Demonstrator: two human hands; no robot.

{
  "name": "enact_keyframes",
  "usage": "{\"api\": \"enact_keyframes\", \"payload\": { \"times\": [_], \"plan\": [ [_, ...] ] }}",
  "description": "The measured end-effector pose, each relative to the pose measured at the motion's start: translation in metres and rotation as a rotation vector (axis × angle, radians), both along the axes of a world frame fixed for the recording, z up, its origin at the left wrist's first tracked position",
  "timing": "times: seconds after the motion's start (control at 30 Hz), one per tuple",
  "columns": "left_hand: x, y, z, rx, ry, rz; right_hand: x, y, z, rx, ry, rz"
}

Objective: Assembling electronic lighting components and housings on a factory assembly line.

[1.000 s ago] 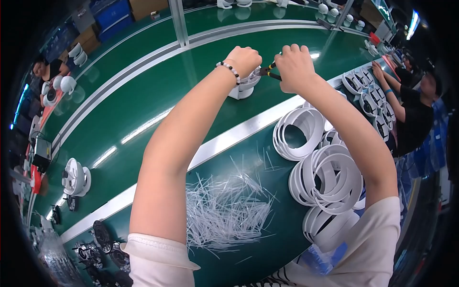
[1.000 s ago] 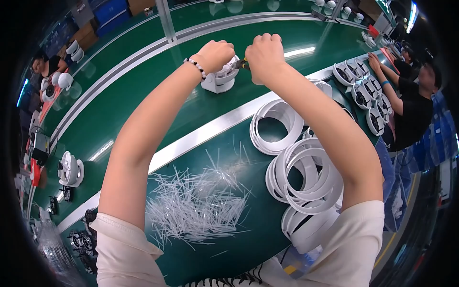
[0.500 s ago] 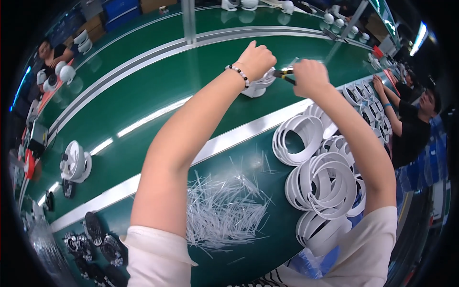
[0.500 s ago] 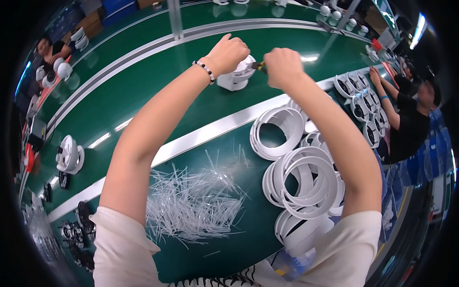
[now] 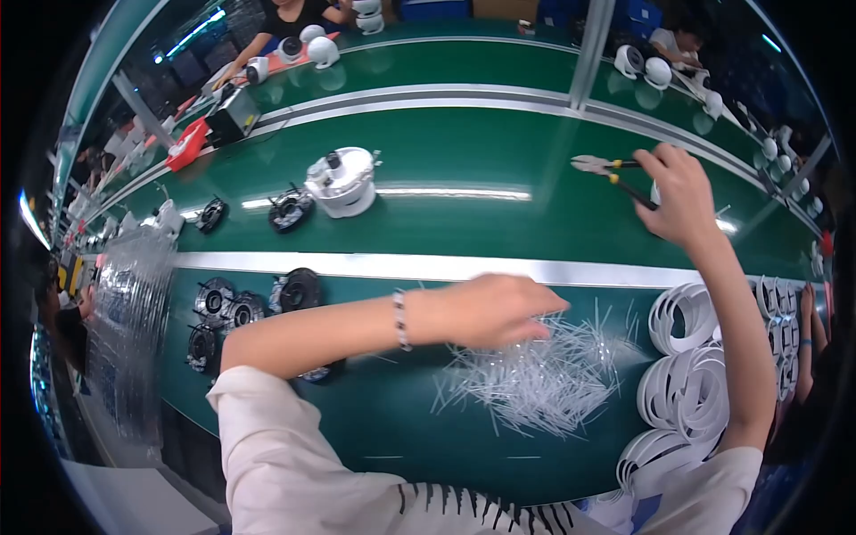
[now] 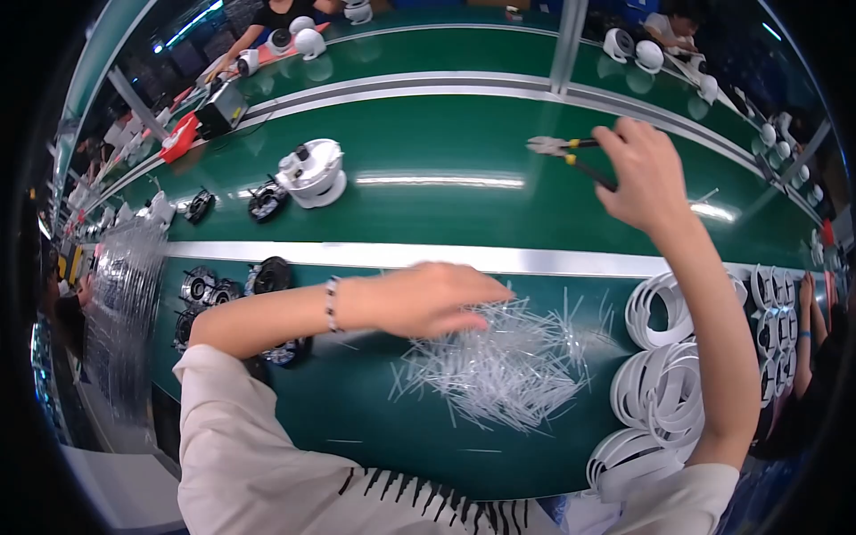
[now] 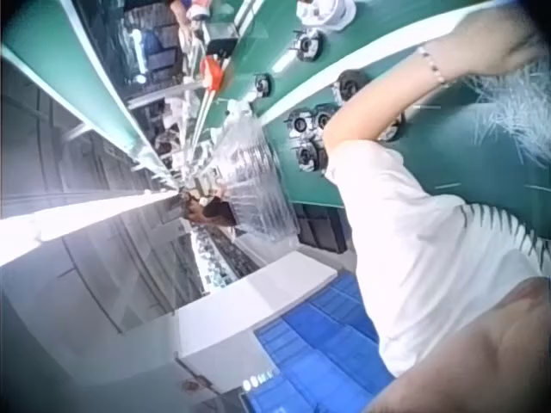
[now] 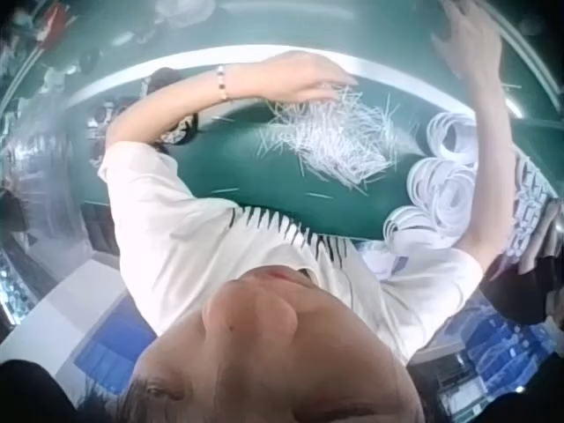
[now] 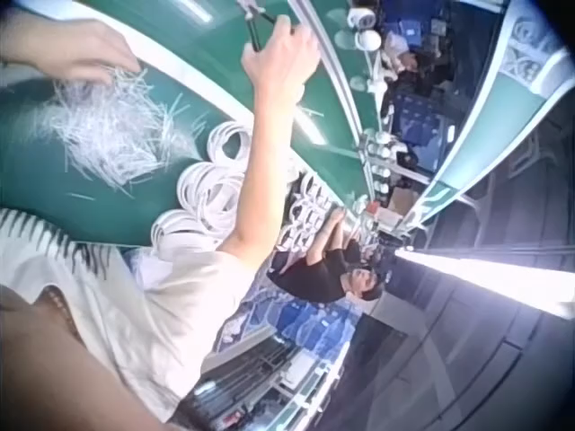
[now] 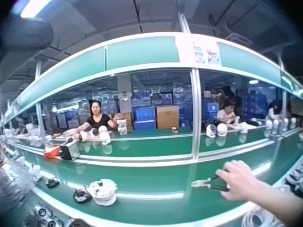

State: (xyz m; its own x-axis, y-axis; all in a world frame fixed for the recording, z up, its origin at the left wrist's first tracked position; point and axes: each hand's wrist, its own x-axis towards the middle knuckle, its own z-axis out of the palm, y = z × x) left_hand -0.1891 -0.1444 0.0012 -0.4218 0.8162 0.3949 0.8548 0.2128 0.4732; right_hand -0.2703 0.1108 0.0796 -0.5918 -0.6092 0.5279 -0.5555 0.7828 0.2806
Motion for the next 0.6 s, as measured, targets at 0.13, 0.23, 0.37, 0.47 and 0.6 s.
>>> {"api": "enact_keyframes", "payload": {
  "times": [0.13, 0.23, 0.37, 0.47, 0.6],
  "plan": [
    [-0.029, -0.102, 0.025, 0.076, 0.318, 0.447, -0.016, -0.075, 0.001, 0.064, -0.011, 0.071],
    [-0.061, -0.168, 0.028, 0.038, 0.322, 0.768, -0.035, -0.128, -0.003, 0.074, -0.005, 0.059],
    [-0.119, -0.203, 0.007, -0.236, 0.300, 0.922, -0.059, -0.181, -0.014, -0.008, -0.405, -0.153],
    [-0.156, -0.199, -0.012, -0.351, 0.157, 1.003, -0.076, -0.210, -0.028, -0.054, -0.597, -0.193],
    [-0.178, -0.174, -0.019, -0.506, 0.006, 1.029, -0.095, -0.222, -0.041, -0.071, -0.687, -0.114]
  ]
}}
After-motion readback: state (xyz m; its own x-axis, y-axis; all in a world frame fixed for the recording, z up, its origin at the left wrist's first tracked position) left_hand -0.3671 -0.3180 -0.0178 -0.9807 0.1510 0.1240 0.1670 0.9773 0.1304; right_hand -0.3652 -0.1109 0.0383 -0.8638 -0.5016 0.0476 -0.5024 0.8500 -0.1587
